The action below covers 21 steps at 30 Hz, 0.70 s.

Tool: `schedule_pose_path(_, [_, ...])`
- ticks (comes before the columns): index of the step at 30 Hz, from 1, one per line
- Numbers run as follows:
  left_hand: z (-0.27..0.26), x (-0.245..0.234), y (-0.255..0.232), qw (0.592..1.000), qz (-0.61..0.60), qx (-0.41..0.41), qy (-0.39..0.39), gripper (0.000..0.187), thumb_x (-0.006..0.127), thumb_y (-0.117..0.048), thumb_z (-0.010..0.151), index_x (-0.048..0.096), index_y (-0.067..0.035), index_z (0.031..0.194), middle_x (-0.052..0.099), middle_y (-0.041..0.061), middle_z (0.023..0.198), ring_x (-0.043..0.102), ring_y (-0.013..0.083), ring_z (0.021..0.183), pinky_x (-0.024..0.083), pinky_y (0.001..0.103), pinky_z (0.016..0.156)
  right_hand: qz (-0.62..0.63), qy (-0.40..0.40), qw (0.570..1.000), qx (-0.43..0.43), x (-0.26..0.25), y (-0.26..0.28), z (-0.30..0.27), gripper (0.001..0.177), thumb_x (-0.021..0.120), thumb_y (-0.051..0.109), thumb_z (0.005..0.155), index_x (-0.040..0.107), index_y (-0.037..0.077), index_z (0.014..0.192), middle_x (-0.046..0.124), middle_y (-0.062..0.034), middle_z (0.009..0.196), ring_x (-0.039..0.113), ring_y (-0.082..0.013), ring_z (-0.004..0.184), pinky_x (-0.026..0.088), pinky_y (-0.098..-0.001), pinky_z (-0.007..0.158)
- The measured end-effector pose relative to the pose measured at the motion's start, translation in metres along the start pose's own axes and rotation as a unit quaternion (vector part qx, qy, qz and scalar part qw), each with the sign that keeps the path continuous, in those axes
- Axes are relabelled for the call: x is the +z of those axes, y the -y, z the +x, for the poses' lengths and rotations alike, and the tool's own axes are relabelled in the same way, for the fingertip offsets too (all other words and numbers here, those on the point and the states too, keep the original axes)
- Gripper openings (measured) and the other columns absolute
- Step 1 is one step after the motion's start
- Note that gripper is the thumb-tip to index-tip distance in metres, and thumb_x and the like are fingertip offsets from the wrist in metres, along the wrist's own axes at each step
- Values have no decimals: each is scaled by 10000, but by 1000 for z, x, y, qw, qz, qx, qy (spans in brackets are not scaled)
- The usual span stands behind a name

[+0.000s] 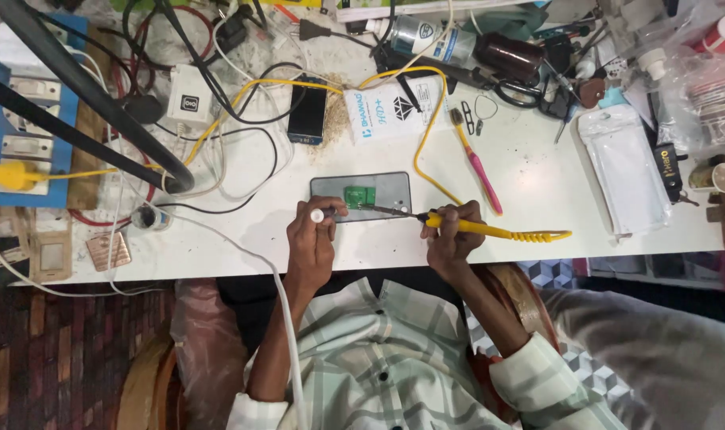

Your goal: The person uses a soldering iron and a small white bottle to work on a green circuit board placed on a smartphone. They repeatedly apply the contents of the bottle and touch the board with the soldering iron. Later, they remove the circuit board from the phone and place it on the table.

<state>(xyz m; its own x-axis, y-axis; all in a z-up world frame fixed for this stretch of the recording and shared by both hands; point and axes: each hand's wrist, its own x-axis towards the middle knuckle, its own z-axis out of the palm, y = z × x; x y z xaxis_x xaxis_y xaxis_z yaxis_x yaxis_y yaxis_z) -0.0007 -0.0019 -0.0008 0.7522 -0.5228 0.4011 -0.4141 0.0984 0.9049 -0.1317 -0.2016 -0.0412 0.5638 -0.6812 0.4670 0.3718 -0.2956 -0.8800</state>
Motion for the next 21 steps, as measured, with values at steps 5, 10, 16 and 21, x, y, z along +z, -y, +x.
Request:
schedule_pose_path(5, [1,-1,-4,1000,18,12,-1,260,358,25,1051,604,23,1134,686,124,1033,503,143,636,451,279,586,7,5,1000,-8,1,0,1,288,500,209,1118,454,9,916,554,-79,622,535,-104,475,439,-243,430])
schedule_pose_path(10, [0,-2,-6,997,55,48,-8,246,393,55,1028,615,13,1124,703,92,1007,478,119,596,452,325,715,-2,1,1000,-22,-1,-3,0,294,496,211,1120,460,11,908,557,-88,649,521,-94,468,481,-253,432])
schedule_pose_path(16, [1,-2,-8,999,44,17,-7,268,405,77,974,627,9,1108,710,86,983,455,124,575,441,308,720,26,-19,999,-2,-2,-7,-3,291,519,237,1109,450,9,941,564,-106,699,528,-99,494,497,-270,472])
schedule_pose_path(21, [4,-3,-13,998,58,17,-6,244,436,62,965,631,4,1099,713,91,997,463,142,613,430,305,724,6,-2,1000,2,-2,-5,-2,295,509,242,1116,453,8,945,570,-98,704,540,-104,515,512,-264,489])
